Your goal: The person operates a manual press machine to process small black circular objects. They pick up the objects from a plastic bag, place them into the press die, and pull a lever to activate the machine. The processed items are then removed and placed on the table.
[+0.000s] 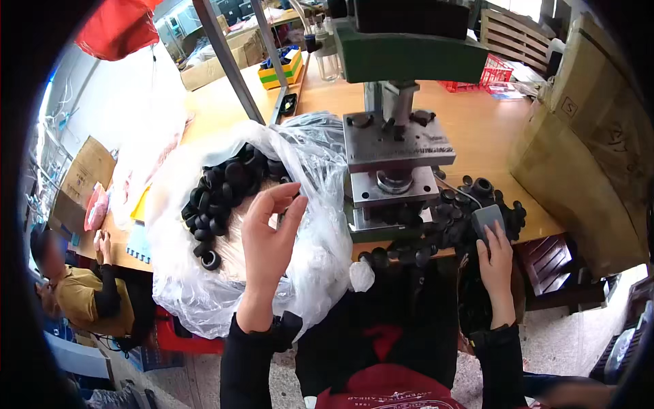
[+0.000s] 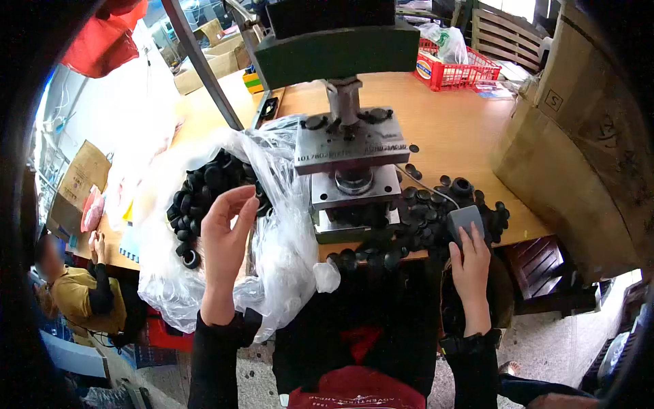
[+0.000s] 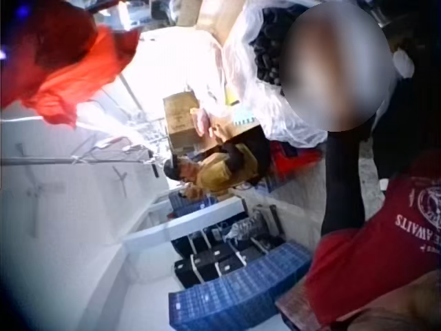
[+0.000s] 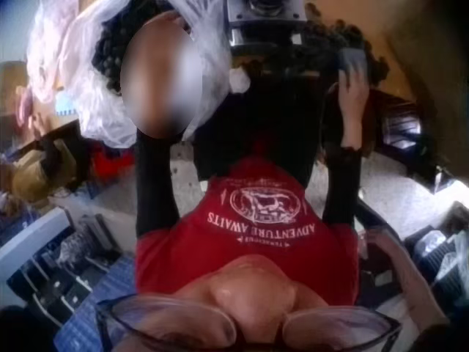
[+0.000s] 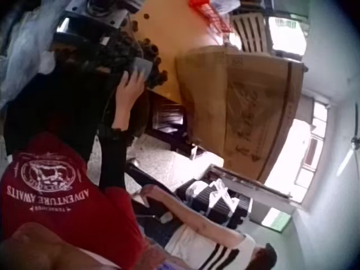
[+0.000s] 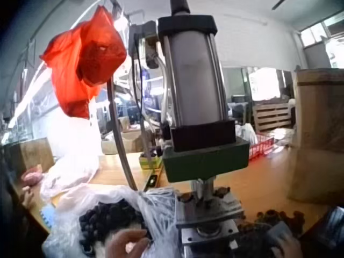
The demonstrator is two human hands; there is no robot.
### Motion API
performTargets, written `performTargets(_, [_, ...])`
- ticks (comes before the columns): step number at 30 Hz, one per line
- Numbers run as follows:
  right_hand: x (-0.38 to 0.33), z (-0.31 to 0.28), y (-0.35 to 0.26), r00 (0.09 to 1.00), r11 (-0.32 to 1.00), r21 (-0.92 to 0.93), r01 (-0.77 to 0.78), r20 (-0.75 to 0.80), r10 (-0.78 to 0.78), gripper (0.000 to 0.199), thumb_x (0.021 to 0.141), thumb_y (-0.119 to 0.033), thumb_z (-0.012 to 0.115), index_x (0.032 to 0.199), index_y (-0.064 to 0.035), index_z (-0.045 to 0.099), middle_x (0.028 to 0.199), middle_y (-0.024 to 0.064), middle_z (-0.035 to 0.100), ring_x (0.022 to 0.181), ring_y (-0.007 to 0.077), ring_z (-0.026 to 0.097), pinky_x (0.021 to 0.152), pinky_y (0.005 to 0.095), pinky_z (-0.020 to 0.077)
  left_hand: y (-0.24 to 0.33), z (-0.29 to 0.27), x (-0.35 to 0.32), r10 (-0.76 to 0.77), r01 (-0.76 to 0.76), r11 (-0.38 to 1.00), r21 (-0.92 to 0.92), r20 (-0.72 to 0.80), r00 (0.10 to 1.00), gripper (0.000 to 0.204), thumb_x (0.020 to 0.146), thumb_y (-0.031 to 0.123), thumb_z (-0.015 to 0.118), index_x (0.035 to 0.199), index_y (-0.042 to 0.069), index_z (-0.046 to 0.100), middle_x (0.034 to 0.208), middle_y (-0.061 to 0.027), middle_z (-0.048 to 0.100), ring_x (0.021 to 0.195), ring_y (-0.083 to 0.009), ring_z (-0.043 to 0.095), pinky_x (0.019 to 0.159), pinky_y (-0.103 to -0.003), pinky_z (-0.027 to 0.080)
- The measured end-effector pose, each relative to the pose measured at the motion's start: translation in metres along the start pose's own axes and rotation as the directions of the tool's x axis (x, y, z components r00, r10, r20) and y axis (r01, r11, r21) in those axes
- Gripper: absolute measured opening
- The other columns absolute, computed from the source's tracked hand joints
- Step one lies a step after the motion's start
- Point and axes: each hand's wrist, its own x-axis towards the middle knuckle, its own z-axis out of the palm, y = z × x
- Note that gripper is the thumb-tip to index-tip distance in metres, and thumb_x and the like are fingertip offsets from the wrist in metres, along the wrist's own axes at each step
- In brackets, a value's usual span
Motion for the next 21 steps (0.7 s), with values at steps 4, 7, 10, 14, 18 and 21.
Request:
performTargets(4, [-0.014,-0.014,-0.001,0.998,0.998,0.044,-0.055,-0.014,0.056,0.034,0.097,-0.023,0.055,0.122,0.0001,0.061,0.138,0.0187,0.051,0.124,0.0356,0.049,0.107,0.0419,0.0347,0.015,0.005,0.026,0.026,-0.019,0.990,-0.138,0.052,0.998,0.019,0.090,0.012,0.069,0.103,-0.002,0.069,0.090,-0.0045,0.069,0.081,-0.0076,0.058,0.076,-0.023,0.047])
performTargets(7, [-0.019,-0.025,-0.005,0.996,0.994,0.070,-0.081,-0.029,0.084,0.033,0.098,-0.022,0.054,0.121,-0.0005,0.062,0.137,0.0171,0.053,0.124,0.0337,0.049,0.107,0.0399,0.0350,0.021,0.014,0.057,0.044,-0.022,0.981,-0.195,0.105,0.993,0.024,0.092,0.016,0.066,0.107,-0.002,0.069,0.091,-0.0036,0.069,0.082,-0.0077,0.058,0.077,-0.023,0.046])
performTargets(10, [-0.025,-0.031,-0.011,0.994,0.989,0.108,-0.101,-0.025,0.104,0.032,0.098,-0.021,0.053,0.121,-0.0014,0.062,0.137,0.0153,0.053,0.124,0.0323,0.050,0.106,0.0388,0.0359,0.037,0.027,0.096,0.001,0.038,0.987,-0.154,0.245,0.970,0.041,0.097,0.029,0.059,0.127,0.001,0.061,0.115,-0.0077,0.066,0.108,-0.0142,0.057,0.095,-0.027,0.041])
performTargets(14, [-0.035,-0.044,-0.021,0.992,0.990,0.083,-0.114,-0.046,0.118,0.031,0.099,-0.022,0.052,0.121,-0.0026,0.062,0.136,0.0131,0.054,0.124,0.0307,0.051,0.105,0.0385,0.0370,0.050,0.057,0.139,-0.039,0.076,0.991,-0.113,0.292,0.955,0.035,0.097,0.019,0.058,0.131,0.010,0.059,0.131,-0.0098,0.060,0.120,-0.0213,0.057,0.099,-0.033,0.045])
performTargets(18, [-0.050,-0.055,-0.018,0.985,0.983,0.083,-0.164,-0.048,0.168,0.031,0.100,-0.023,0.051,0.121,-0.0029,0.063,0.136,0.0119,0.055,0.124,0.0284,0.051,0.105,0.0377,0.0374,0.027,0.066,0.173,0.208,-0.245,0.969,0.027,0.443,0.872,0.045,0.092,-0.005,0.053,0.131,0.016,0.059,0.137,-0.0052,0.056,0.127,-0.0266,0.053,0.096,-0.039,0.052])
performTargets(21, [-0.058,-0.059,-0.017,0.977,0.977,0.067,-0.203,-0.045,0.206,0.029,0.099,-0.018,0.051,0.118,0.0008,0.063,0.132,0.0134,0.057,0.125,0.0290,0.051,0.106,0.0367,0.0374,0.009,0.068,0.185,0.357,-0.428,0.903,0.037,0.487,0.797,0.046,0.092,-0.006,0.054,0.130,0.018,0.059,0.140,-0.0034,0.054,0.126,-0.0271,0.054,0.094,-0.042,0.054])
